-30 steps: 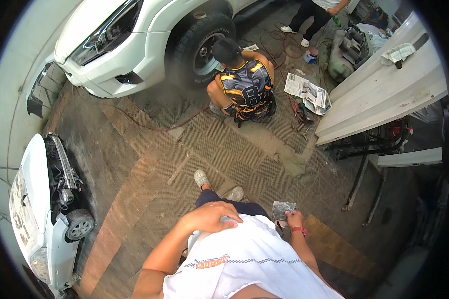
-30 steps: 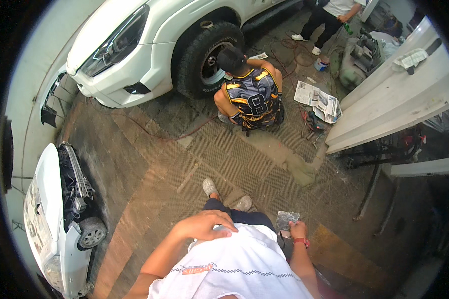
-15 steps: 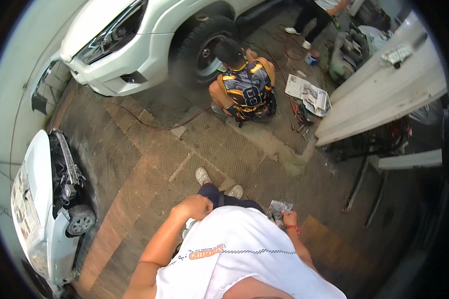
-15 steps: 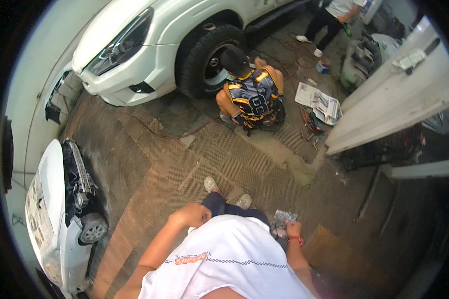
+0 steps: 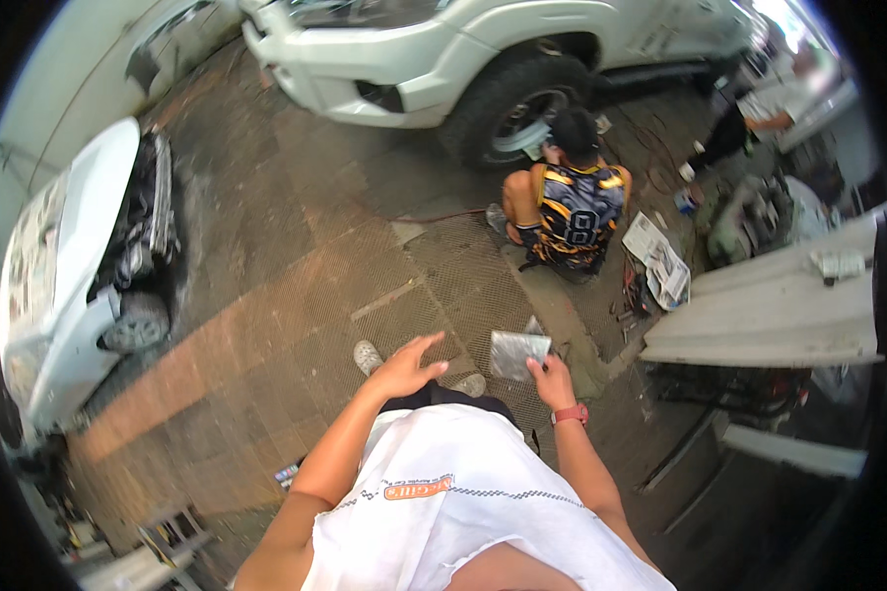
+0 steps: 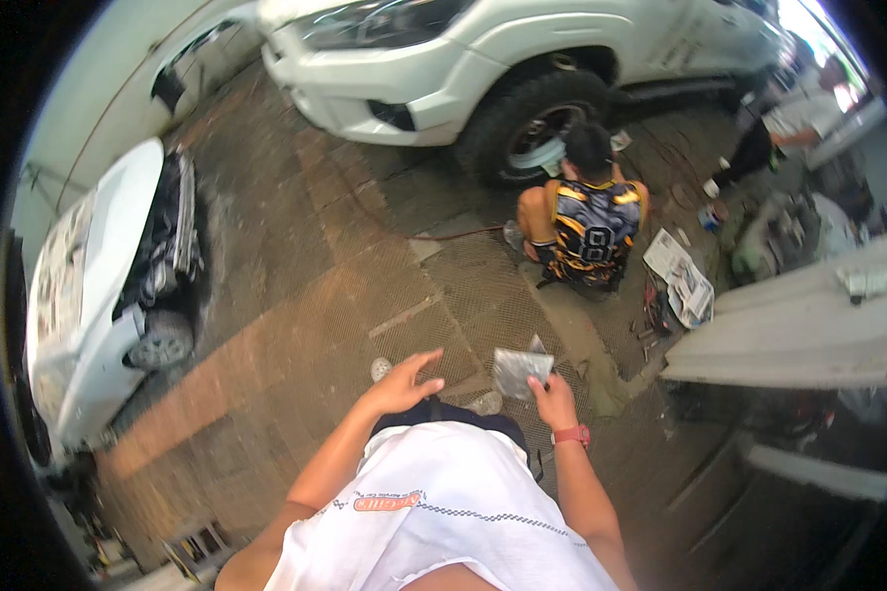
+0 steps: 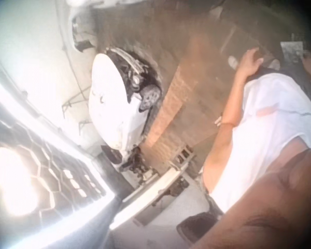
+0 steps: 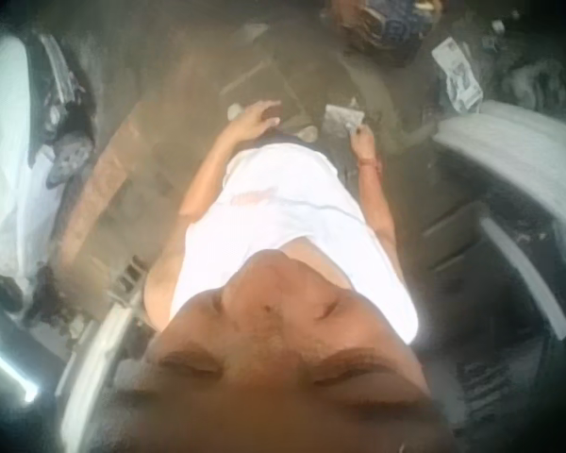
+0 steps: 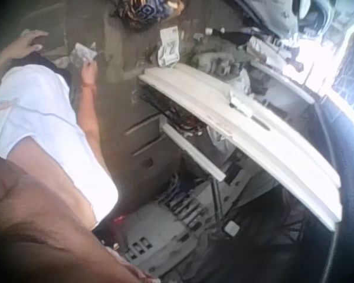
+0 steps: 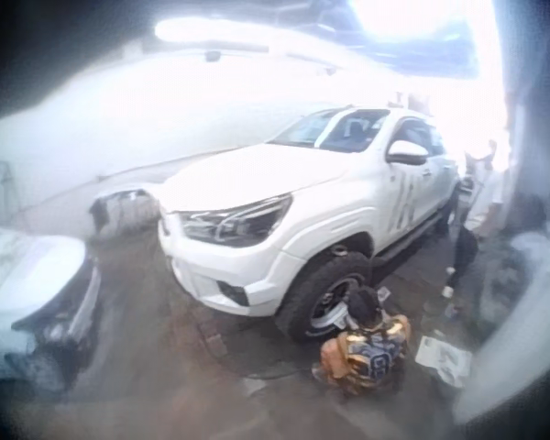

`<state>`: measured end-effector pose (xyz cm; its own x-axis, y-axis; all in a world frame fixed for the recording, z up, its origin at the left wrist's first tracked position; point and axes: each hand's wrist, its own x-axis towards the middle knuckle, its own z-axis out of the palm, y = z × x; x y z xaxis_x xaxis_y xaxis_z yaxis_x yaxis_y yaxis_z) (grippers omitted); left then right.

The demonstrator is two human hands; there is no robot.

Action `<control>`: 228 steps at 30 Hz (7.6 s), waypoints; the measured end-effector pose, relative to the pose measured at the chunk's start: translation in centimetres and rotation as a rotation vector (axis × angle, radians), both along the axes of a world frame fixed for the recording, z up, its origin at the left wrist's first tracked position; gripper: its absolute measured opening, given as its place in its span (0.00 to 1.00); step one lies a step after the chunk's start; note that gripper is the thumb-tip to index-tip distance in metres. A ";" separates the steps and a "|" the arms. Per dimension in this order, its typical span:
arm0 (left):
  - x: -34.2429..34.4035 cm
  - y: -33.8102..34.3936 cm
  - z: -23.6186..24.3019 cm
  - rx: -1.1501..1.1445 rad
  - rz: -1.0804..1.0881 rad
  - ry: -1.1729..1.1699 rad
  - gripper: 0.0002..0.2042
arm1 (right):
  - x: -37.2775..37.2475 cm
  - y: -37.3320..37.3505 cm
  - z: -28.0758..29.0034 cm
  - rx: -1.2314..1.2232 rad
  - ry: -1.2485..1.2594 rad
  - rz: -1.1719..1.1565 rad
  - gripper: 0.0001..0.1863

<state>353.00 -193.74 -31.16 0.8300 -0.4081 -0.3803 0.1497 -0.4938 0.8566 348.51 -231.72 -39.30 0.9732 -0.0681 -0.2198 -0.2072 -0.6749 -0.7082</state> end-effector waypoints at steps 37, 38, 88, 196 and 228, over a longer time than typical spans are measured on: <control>-9.0 71.4 3.3 -0.428 1.746 -0.168 0.23 | 18.8 114.7 13.1 0.625 0.639 1.784 0.15; -9.4 72.7 5.3 -0.489 1.788 -0.165 0.24 | 17.7 117.1 13.2 0.581 0.654 1.842 0.14; -98.3 118.5 8.0 0.037 3.140 -0.357 0.19 | -90.3 185.0 12.3 -0.176 1.107 3.033 0.21; -310.9 115.6 1.9 0.142 3.554 -0.277 0.08 | -308.2 173.6 11.3 1.361 -0.001 3.357 0.24; -323.5 131.9 3.9 -0.030 4.487 -1.355 0.19 | -342.7 190.4 8.4 -0.530 1.504 3.509 0.24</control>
